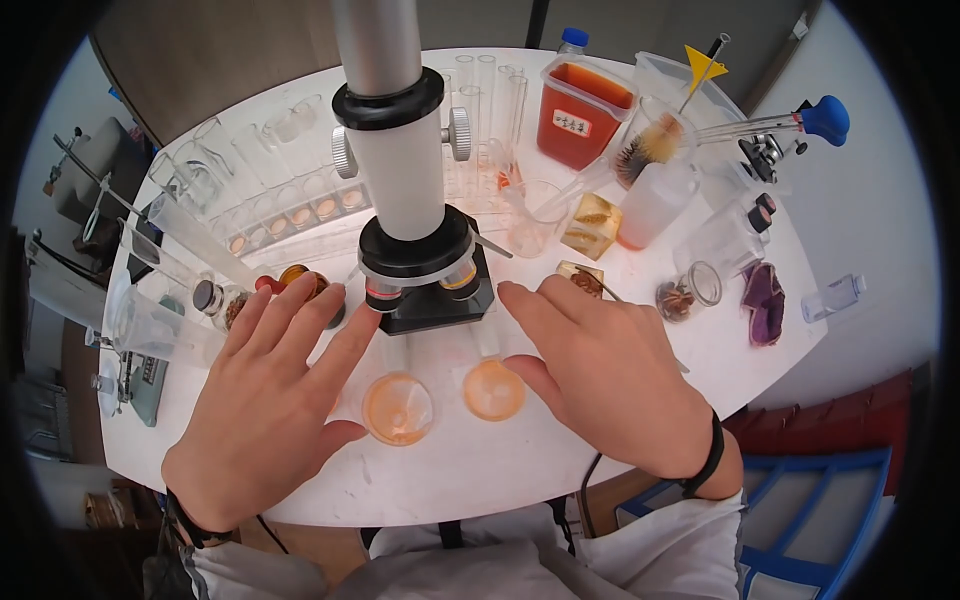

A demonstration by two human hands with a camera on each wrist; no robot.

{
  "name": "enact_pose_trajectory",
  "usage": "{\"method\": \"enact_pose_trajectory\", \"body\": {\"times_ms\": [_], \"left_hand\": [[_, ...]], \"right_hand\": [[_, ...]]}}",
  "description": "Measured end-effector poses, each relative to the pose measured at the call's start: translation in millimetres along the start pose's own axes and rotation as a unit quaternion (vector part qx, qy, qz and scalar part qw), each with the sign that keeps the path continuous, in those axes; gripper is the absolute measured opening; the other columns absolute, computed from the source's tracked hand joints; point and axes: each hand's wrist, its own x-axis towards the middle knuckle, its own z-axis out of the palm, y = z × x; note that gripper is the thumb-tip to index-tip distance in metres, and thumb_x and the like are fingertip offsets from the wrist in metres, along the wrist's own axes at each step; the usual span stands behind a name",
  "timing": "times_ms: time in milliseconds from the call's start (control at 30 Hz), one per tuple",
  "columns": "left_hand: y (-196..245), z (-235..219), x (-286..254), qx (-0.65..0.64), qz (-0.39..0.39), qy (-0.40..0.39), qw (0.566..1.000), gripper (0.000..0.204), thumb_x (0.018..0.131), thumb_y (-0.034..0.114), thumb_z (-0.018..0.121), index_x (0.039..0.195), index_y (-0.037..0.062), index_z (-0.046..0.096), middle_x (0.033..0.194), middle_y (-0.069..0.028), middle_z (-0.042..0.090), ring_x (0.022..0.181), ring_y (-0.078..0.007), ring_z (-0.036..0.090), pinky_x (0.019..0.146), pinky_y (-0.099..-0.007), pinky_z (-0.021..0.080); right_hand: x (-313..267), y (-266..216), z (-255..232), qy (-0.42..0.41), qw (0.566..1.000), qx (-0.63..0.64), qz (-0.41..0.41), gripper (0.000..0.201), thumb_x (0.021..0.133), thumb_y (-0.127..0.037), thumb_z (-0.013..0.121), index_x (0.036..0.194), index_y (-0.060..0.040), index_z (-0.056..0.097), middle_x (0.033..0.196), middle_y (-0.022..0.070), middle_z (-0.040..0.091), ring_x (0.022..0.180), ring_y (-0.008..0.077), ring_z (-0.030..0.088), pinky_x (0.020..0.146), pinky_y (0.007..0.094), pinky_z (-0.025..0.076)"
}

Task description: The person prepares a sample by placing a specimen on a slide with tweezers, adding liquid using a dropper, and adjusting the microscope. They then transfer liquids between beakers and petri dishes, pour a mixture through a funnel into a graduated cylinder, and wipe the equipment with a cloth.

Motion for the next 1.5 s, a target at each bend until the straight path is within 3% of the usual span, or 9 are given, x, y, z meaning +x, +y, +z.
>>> {"method": "enact_pose_trajectory", "body": {"times_ms": [400, 700, 833, 933, 1033, 1133, 1167, 1267, 1500], "left_hand": [[5.6, 4.7, 7.5, 0.020, -0.018, 0.046, 0.999, 0.080, 0.071, 0.026, 0.090, 0.142, 0.0089, 0.058, 0.116, -0.0125, 0.055, 0.121, -0.0328, 0.053, 0.116, -0.0543, 0.036], [1.4, 9.4, 12.5, 0.016, -0.023, 0.051, 0.998, 0.082, 0.074, 0.027, 0.088, 0.145, 0.0070, 0.055, 0.114, -0.0122, 0.054, 0.116, -0.0313, 0.053, 0.115, -0.0531, 0.036], [0.9, 9.6, 12.8, 0.002, -0.031, 0.043, 0.999, 0.079, 0.069, 0.020, 0.091, 0.139, 0.0053, 0.056, 0.122, -0.0152, 0.054, 0.120, -0.0356, 0.053, 0.116, -0.0530, 0.034], [-0.8, 5.4, 12.1, 0.003, -0.031, 0.051, 0.998, 0.083, 0.070, 0.019, 0.090, 0.143, 0.0047, 0.054, 0.126, -0.0141, 0.055, 0.118, -0.0350, 0.054, 0.113, -0.0527, 0.037], [-3.2, -9.4, 10.3, -0.011, -0.035, 0.087, 0.996, 0.083, 0.072, 0.015, 0.088, 0.146, 0.0030, 0.052, 0.127, -0.0144, 0.058, 0.114, -0.0349, 0.057, 0.107, -0.0502, 0.042], [-5.7, -20.0, 14.5, -0.026, -0.031, 0.143, 0.989, 0.077, 0.074, 0.010, 0.084, 0.144, 0.0008, 0.053, 0.123, -0.0154, 0.062, 0.107, -0.0356, 0.061, 0.099, -0.0463, 0.047], [-5.5, -21.5, 15.6, -0.038, -0.033, 0.154, 0.987, 0.074, 0.075, 0.008, 0.083, 0.143, 0.0002, 0.054, 0.120, -0.0160, 0.063, 0.105, -0.0361, 0.062, 0.096, -0.0450, 0.048], [-3.7, -27.3, 20.9, -0.039, -0.007, 0.173, 0.984, 0.067, 0.077, 0.006, 0.080, 0.140, -0.0006, 0.057, 0.117, -0.0164, 0.066, 0.101, -0.0369, 0.064, 0.091, -0.0430, 0.051], [-0.2, -22.6, 35.6, -0.051, 0.006, 0.169, 0.984, 0.065, 0.077, 0.012, 0.083, 0.136, -0.0012, 0.059, 0.118, -0.0167, 0.067, 0.102, -0.0364, 0.065, 0.090, -0.0435, 0.051]], "right_hand": [[2.3, -0.5, 11.4, -0.011, 0.997, -0.068, -0.034, 0.066, 0.084, -0.018, 0.080, 0.140, 0.0031, 0.054, 0.103, 0.0097, 0.060, 0.076, 0.0263, 0.069, 0.060, 0.0378, 0.053], [11.4, 1.8, 18.1, -0.009, 0.997, -0.079, -0.024, 0.069, 0.085, -0.019, 0.079, 0.143, 0.0036, 0.050, 0.099, 0.0118, 0.060, 0.076, 0.0285, 0.069, 0.060, 0.0392, 0.054], [11.7, 2.0, 18.0, -0.012, 0.998, -0.067, -0.012, 0.069, 0.085, -0.020, 0.079, 0.144, 0.0019, 0.050, 0.100, 0.0116, 0.060, 0.076, 0.0301, 0.069, 0.063, 0.0410, 0.054], [11.0, 3.3, -0.4, -0.027, 1.000, -0.002, 0.006, 0.067, 0.084, -0.020, 0.081, 0.142, -0.0003, 0.053, 0.102, 0.0124, 0.064, 0.079, 0.0312, 0.070, 0.067, 0.0410, 0.055], [13.9, 12.4, -23.5, 0.044, 0.994, 0.099, 0.030, 0.059, 0.082, -0.020, 0.084, 0.132, -0.0014, 0.058, 0.104, 0.0149, 0.069, 0.087, 0.0330, 0.070, 0.071, 0.0406, 0.056], [21.4, 30.0, -36.0, 0.036, 0.995, 0.093, -0.025, 0.060, 0.075, -0.013, 0.089, 0.127, -0.0027, 0.061, 0.112, 0.0101, 0.071, 0.094, 0.0230, 0.071, 0.076, 0.0335, 0.058], [27.4, 29.6, -38.3, 0.025, 0.991, 0.125, -0.032, 0.060, 0.077, -0.014, 0.088, 0.128, -0.0019, 0.058, 0.113, 0.0102, 0.071, 0.101, 0.0262, 0.071, 0.085, 0.0353, 0.058], [44.3, 30.9, -29.6, 0.070, 0.979, 0.142, -0.131, 0.061, 0.079, -0.014, 0.087, 0.129, -0.0009, 0.055, 0.115, 0.0107, 0.070, 0.103, 0.0295, 0.070, 0.091, 0.0376, 0.056], [70.0, 23.5, -25.2, -0.003, 0.969, 0.212, -0.127, 0.060, 0.080, -0.012, 0.087, 0.127, 0.0018, 0.052, 0.117, 0.0148, 0.064, 0.106, 0.0302, 0.068, 0.097, 0.0391, 0.055]]}}
